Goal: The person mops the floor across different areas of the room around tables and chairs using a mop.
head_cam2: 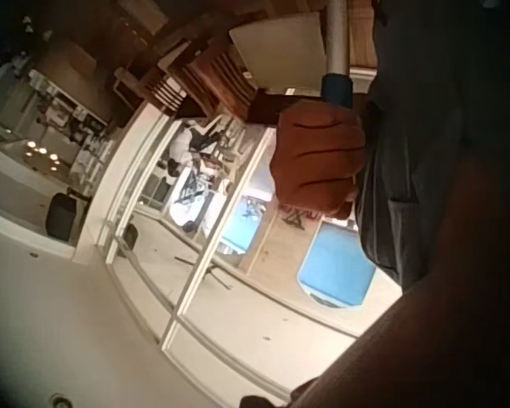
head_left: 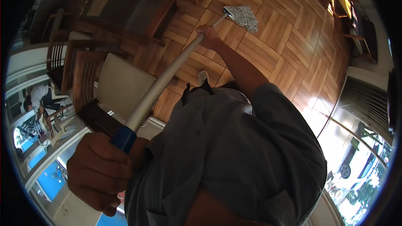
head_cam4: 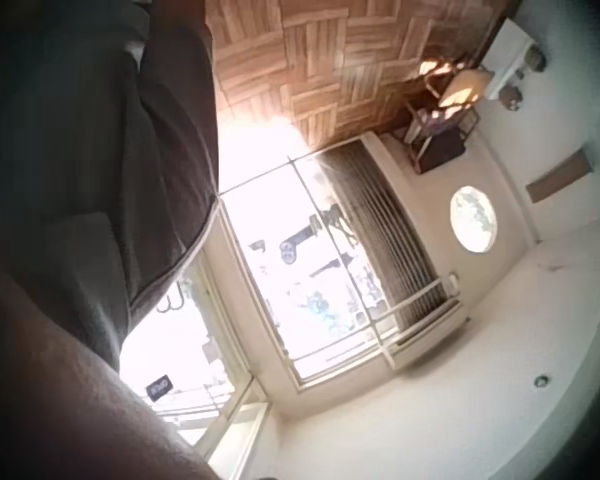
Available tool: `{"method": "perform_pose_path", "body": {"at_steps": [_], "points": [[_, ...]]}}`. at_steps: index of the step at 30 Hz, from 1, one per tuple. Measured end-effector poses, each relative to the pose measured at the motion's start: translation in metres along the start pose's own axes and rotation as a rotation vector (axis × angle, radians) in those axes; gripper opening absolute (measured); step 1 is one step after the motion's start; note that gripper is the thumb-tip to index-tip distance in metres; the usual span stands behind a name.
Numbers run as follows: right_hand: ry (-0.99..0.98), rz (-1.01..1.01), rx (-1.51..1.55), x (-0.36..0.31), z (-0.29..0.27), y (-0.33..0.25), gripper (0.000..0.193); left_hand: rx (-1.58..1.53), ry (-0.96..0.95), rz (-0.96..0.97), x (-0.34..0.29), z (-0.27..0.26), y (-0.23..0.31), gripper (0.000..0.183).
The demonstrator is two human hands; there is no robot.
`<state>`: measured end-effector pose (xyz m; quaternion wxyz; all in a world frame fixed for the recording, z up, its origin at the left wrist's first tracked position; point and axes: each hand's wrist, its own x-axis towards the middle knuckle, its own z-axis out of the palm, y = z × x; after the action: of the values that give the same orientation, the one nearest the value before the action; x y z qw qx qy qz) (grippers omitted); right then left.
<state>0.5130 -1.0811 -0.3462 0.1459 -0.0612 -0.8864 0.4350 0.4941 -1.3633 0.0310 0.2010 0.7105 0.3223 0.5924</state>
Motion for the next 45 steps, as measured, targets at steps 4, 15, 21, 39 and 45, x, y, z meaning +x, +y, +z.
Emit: {"method": "perform_pose_path", "body": {"at_steps": [4,15,21,39,45], "points": [[-0.196,0.052,-0.002,0.025,0.043,-0.019,0.013,0.152,0.143,-0.01,-0.016,0.021,0.025,0.028],[-0.231,-0.21,0.062,-0.013,0.04,-0.033,0.023,0.223,0.325,-0.024,-0.027,0.073,0.04,0.029],[-0.224,-0.121,-0.178,-0.074,0.023,-0.038,0.014,0.07,0.371,0.043,-0.048,0.09,0.057,0.03],[0.075,0.468,-0.292,-0.34,-0.122,0.008,0.015,-0.514,-0.274,0.008,0.013,0.188,-0.03,0.023],[0.288,0.522,-0.3,-0.408,-0.133,0.01,0.015,-0.662,-0.34,0.008,0.025,0.216,-0.054,0.017]]}}
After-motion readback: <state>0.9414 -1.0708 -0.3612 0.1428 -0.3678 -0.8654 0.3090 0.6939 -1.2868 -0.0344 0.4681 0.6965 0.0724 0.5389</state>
